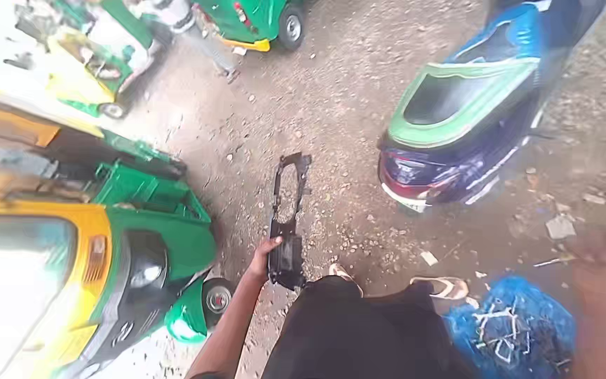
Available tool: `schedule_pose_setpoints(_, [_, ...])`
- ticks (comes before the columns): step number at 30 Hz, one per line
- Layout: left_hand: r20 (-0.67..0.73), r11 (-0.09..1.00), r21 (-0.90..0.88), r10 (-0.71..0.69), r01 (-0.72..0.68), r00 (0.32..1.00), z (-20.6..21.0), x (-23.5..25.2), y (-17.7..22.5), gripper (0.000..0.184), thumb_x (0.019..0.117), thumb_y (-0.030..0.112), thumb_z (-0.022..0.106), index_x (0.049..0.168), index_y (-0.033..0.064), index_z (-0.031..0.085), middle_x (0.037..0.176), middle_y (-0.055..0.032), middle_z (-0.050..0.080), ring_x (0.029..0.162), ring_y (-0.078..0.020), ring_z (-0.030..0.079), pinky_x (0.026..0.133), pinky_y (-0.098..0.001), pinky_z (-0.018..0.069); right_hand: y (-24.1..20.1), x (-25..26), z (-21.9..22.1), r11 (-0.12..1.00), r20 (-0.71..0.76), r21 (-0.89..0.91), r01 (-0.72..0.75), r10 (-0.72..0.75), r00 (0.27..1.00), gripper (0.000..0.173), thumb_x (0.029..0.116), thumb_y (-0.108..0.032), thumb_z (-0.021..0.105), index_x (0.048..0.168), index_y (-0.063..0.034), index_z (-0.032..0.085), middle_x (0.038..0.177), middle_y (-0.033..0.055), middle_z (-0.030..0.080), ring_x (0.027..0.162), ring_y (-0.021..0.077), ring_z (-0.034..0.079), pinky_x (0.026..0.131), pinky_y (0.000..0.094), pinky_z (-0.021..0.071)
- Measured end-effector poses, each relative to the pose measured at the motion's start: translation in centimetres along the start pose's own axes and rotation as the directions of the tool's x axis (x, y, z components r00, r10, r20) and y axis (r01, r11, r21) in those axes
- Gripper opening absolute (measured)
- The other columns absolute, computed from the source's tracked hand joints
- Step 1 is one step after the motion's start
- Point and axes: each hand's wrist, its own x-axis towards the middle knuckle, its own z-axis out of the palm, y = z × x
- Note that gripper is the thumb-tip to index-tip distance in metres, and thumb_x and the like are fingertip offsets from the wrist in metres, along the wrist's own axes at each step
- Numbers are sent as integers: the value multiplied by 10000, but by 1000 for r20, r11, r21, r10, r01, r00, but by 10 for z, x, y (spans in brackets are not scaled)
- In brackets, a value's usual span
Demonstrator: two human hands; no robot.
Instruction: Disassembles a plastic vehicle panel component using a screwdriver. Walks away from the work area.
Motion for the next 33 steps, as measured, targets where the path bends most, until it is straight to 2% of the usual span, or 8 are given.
schedule_pose_setpoints(3, [349, 840, -539, 290, -63, 891, -29, -4, 22, 490, 812, 426, 795, 1170, 97, 728, 1179, -190, 731, 1071, -315, 722, 945, -506, 583, -13, -106, 199, 990, 414, 127, 60, -108, 904, 420, 1112, -463, 330, 978, -215, 642, 693, -95, 587, 539, 51, 518, 521, 240, 475])
schedule_pose_setpoints(6, [439, 657, -750, 403, 80, 803, -60, -18, 45, 716, 808, 396, 760, 1368, -4, 562, 1421, -373, 512, 1293, -551, 521, 1076, -697, 417, -24, -191, 348, 931, 653, 362, -56, -210, 728, 222, 1020, -286, 642, 1156, -119, 697, 1050, 54, 693, 742, 132, 631, 659, 283, 554])
schedule_pose_setpoints(10, [398, 567, -821, 490, 63, 776, -110, -18, 67, 707, 823, 298, 724, 1408, -36, 508, 1441, -398, 474, 1303, -582, 492, 1069, -723, 400, -23, -254, 479, 905, 763, 412, -104, -281, 582, 394, 1034, -293, 630, 1378, -192, 468, 888, 32, 636, 602, 114, 542, 529, 258, 487])
schedule_pose_setpoints(14, [296, 523, -847, 612, -95, 733, -137, -1, 96, 526, 876, 188, 699, 1357, -6, 612, 1383, -282, 601, 1262, -422, 607, 1074, -586, 478, 10, -269, 575, 864, 792, 462, -200, -300, 532, 330, 1020, -465, 606, 1171, -177, 545, 790, 29, 597, 535, 106, 487, 473, 249, 437])
schedule_pose_setpoints(18, [156, 437, -870, 682, -227, 715, -159, 43, 135, 518, 889, 154, 680, 1376, 1, 596, 1379, -261, 610, 1262, -399, 611, 1088, -575, 470, 39, -253, 669, 809, 851, 436, -395, -229, 472, 859, 880, -888, 300, 950, -102, 642, 623, 17, 513, 478, 133, 459, 438, 282, 412])
schedule_pose_setpoints(23, [10, 369, -843, 739, -393, 673, -181, 134, 190, 449, 900, 139, 674, 1335, 33, 642, 1333, -197, 660, 1224, -320, 648, 1070, -523, 499, 77, -201, 784, 716, 904, 407, -567, -226, 363, 865, 883, -882, 287, 784, -83, 602, 561, 21, 478, 442, 138, 451, 414, 297, 406])
schedule_pose_setpoints(27, [-132, 312, -767, 778, -561, 614, -191, 189, 252, 262, 938, 98, 644, 1171, 113, 762, 1095, -13, 781, 1010, -72, 737, 927, -260, 588, 90, -159, 869, 704, 933, 346, -620, -190, 305, 844, 873, -891, 300, 758, -106, 586, 540, 2, 447, 429, 129, 436, 411, 296, 400])
schedule_pose_setpoints(33, [-142, 277, -765, 808, -581, 572, -222, 278, 308, 291, 945, 124, 655, 1226, 116, 733, 1159, -18, 762, 1075, -92, 716, 981, -298, 568, 120, -112, 971, 694, 937, 343, -633, -207, 281, 820, 899, -853, 318, 743, -89, 572, 531, 14, 447, 420, 140, 434, 408, 307, 398])
